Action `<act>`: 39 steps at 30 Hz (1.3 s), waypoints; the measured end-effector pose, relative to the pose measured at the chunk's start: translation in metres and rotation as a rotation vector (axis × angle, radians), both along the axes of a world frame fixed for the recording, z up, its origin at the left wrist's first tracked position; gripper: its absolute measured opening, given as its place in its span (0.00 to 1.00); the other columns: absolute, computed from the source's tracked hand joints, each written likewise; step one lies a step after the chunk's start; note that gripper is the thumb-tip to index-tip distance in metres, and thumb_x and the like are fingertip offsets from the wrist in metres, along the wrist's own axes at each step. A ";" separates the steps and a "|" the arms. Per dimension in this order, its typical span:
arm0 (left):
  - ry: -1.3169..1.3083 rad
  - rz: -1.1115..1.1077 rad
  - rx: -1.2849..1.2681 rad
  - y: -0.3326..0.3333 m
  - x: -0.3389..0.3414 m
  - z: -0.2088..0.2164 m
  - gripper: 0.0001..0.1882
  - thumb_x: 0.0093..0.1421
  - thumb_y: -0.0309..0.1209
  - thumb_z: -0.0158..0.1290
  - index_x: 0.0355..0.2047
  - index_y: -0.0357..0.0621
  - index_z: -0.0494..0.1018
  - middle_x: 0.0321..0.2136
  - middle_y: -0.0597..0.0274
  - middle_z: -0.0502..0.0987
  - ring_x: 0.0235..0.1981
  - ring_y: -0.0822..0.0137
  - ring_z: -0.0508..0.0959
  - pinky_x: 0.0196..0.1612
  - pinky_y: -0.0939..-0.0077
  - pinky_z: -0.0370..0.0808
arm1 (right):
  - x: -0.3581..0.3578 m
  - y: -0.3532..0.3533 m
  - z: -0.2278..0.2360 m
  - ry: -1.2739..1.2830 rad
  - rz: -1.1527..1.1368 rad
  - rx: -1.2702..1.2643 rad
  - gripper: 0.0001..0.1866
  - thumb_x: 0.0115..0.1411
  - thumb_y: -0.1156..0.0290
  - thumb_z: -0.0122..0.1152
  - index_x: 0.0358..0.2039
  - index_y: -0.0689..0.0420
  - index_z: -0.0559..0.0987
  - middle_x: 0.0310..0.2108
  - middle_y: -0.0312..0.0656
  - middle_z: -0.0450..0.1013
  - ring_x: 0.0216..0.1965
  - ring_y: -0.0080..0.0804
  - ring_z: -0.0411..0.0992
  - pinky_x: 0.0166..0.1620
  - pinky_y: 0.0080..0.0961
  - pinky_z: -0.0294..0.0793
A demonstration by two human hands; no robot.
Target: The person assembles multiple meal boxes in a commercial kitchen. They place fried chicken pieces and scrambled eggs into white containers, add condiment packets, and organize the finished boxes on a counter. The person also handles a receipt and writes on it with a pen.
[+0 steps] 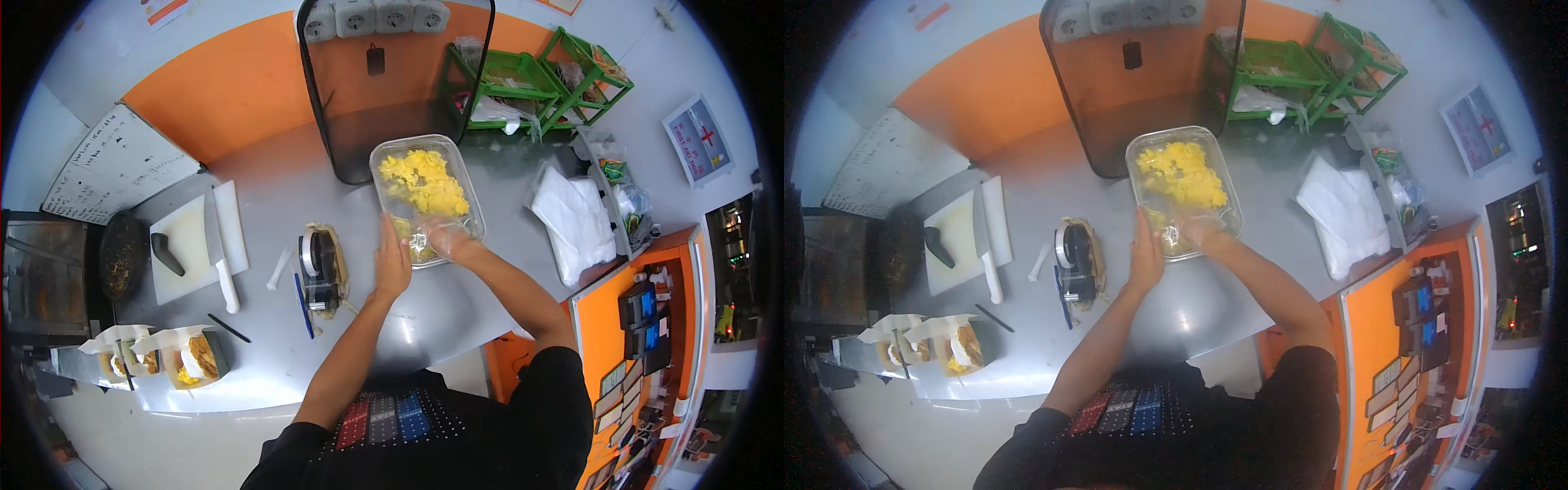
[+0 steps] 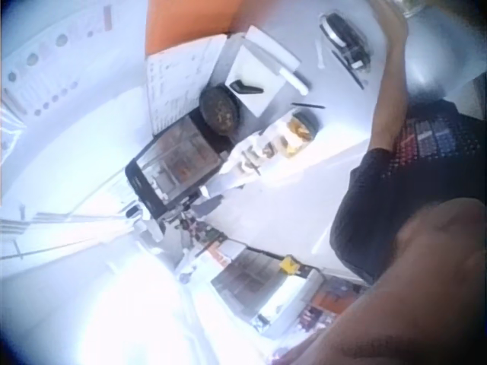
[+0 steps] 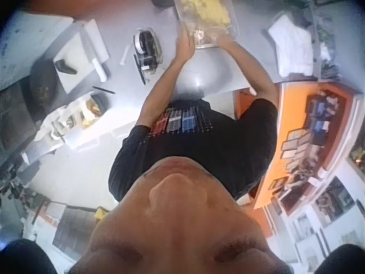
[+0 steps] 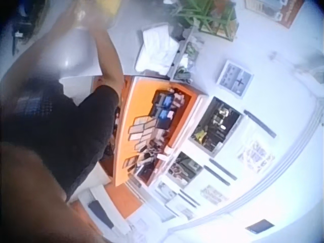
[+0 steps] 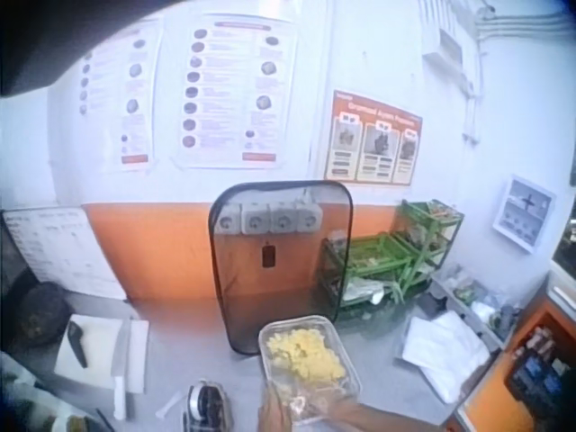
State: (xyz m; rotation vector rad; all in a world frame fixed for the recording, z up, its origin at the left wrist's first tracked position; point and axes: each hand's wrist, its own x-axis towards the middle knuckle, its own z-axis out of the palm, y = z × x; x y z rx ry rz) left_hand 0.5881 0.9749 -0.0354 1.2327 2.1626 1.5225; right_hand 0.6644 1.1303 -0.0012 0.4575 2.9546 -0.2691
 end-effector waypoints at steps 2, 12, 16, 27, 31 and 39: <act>-0.072 -0.017 -0.030 -0.002 0.002 -0.003 0.31 0.69 0.32 0.33 0.68 0.33 0.37 0.67 0.35 0.46 0.68 0.43 0.49 0.65 0.55 0.51 | 0.006 -0.006 0.027 -0.160 0.041 -0.038 0.10 0.53 0.78 0.53 0.36 0.61 0.78 0.38 0.54 0.76 0.40 0.51 0.76 0.42 0.41 0.76; 0.175 -0.200 -0.014 -0.021 0.016 0.012 0.38 0.65 0.37 0.46 0.65 0.24 0.41 0.66 0.32 0.44 0.65 0.36 0.50 0.64 0.51 0.51 | 0.036 0.002 0.060 -0.213 0.381 -0.252 0.05 0.53 0.77 0.54 0.27 0.64 0.77 0.27 0.51 0.75 0.32 0.42 0.75 0.37 0.36 0.74; 0.223 -0.201 -0.115 -0.028 0.015 0.009 0.40 0.64 0.38 0.48 0.65 0.24 0.42 0.66 0.33 0.46 0.63 0.36 0.54 0.64 0.51 0.52 | 0.040 0.013 0.069 -0.221 0.137 -0.835 0.09 0.61 0.70 0.55 0.28 0.62 0.77 0.26 0.39 0.72 0.28 0.28 0.69 0.34 0.25 0.70; 0.357 -0.133 -0.196 -0.027 0.020 0.017 0.30 0.65 0.35 0.44 0.63 0.32 0.54 0.66 0.45 0.53 0.60 0.50 0.64 0.59 0.50 0.59 | 0.068 -0.007 0.019 0.093 -0.339 -1.330 0.18 0.68 0.58 0.50 0.28 0.59 0.75 0.24 0.34 0.66 0.28 0.27 0.66 0.34 0.26 0.68; 0.425 -0.054 -0.263 -0.024 0.028 0.021 0.28 0.67 0.36 0.42 0.64 0.40 0.55 0.67 0.51 0.53 0.57 0.51 0.67 0.56 0.45 0.62 | 0.072 -0.024 0.032 0.167 -0.256 -0.855 0.17 0.67 0.60 0.50 0.28 0.59 0.74 0.23 0.36 0.67 0.28 0.26 0.65 0.34 0.26 0.67; 0.353 -0.082 -0.299 -0.019 0.025 0.032 0.26 0.67 0.35 0.38 0.65 0.43 0.56 0.66 0.55 0.55 0.55 0.53 0.70 0.55 0.45 0.62 | 0.079 -0.029 0.026 0.260 -0.522 -1.288 0.08 0.66 0.70 0.50 0.30 0.57 0.73 0.22 0.30 0.65 0.22 0.15 0.60 0.23 0.15 0.60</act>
